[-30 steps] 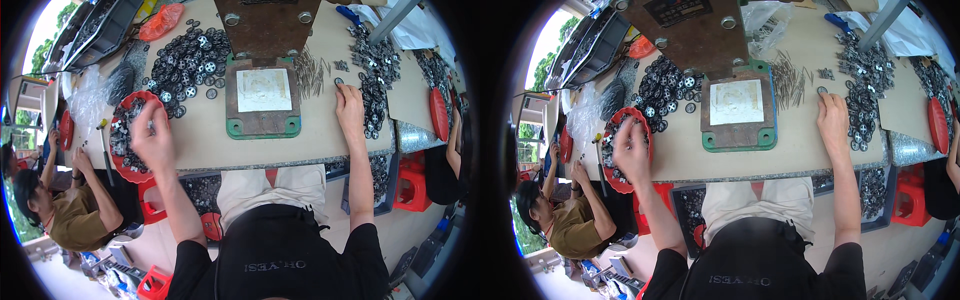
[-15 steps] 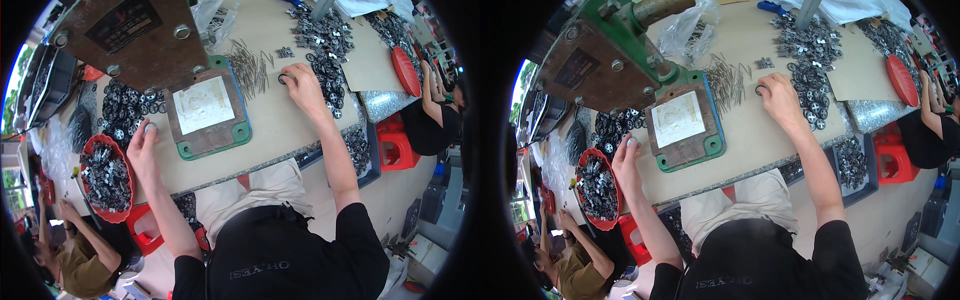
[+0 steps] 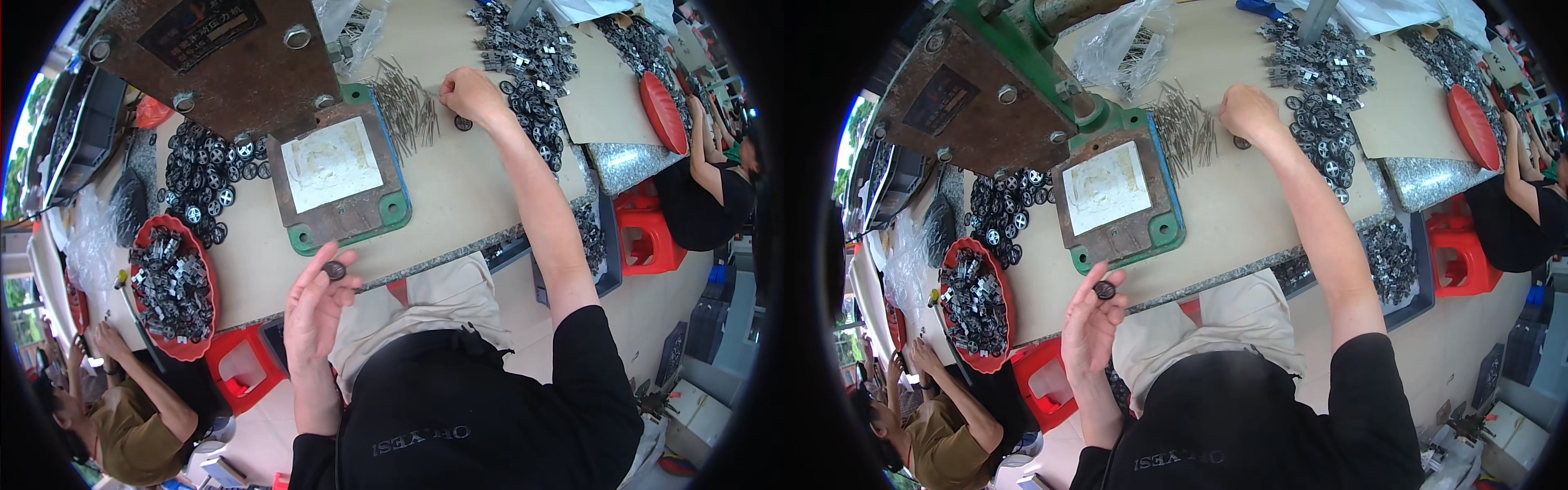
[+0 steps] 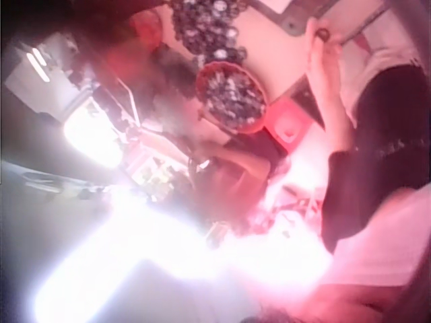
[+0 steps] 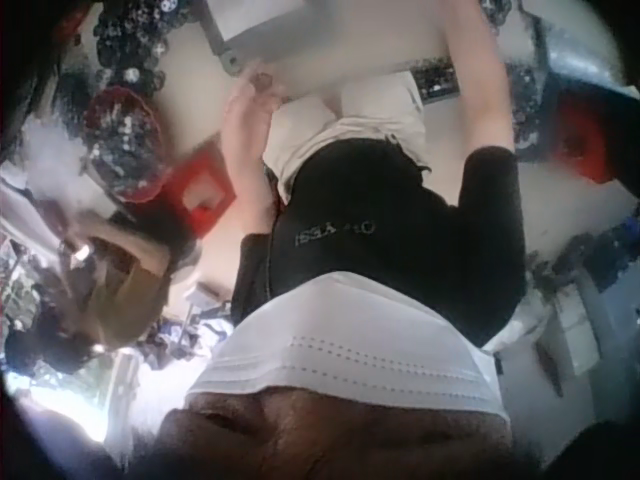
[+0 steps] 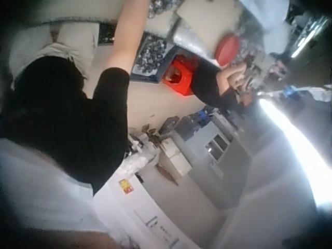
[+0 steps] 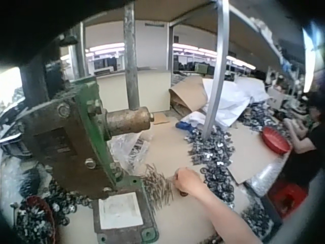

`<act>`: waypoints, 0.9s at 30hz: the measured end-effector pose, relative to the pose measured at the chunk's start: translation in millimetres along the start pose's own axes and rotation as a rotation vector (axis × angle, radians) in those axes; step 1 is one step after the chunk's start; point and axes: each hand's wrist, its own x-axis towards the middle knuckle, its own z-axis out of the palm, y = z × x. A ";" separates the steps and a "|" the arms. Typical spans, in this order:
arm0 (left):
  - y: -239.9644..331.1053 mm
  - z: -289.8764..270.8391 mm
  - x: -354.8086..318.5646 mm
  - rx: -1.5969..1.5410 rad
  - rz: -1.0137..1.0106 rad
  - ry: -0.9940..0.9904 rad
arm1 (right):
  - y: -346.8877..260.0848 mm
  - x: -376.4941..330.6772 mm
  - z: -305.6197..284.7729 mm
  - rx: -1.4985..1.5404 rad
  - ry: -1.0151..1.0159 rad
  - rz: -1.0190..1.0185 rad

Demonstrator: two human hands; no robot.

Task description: The person assembles small metal components and plastic parts by hand, then uses a manual press to join them.

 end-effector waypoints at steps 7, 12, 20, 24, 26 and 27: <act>-11.9 5.2 3.5 0.027 -0.115 -0.112 | 7.5 -6.5 5.7 0.074 -0.045 -0.140; -14.6 16.1 11.4 0.072 -0.160 -0.095 | -1.6 -29.9 8.7 0.425 0.089 -0.234; -24.3 25.7 19.0 -0.026 -0.165 -0.091 | -53.9 -151.5 3.6 1.165 -0.478 -0.156; -25.1 24.9 16.7 -0.001 -0.191 -0.126 | -61.4 -169.6 14.5 1.202 -0.459 -0.243; -26.0 24.2 15.8 -0.016 -0.195 -0.135 | -63.0 -173.0 16.9 1.280 -0.472 -0.192; -25.9 25.1 15.4 -0.018 -0.200 -0.144 | -62.7 -174.1 18.7 1.278 -0.476 -0.190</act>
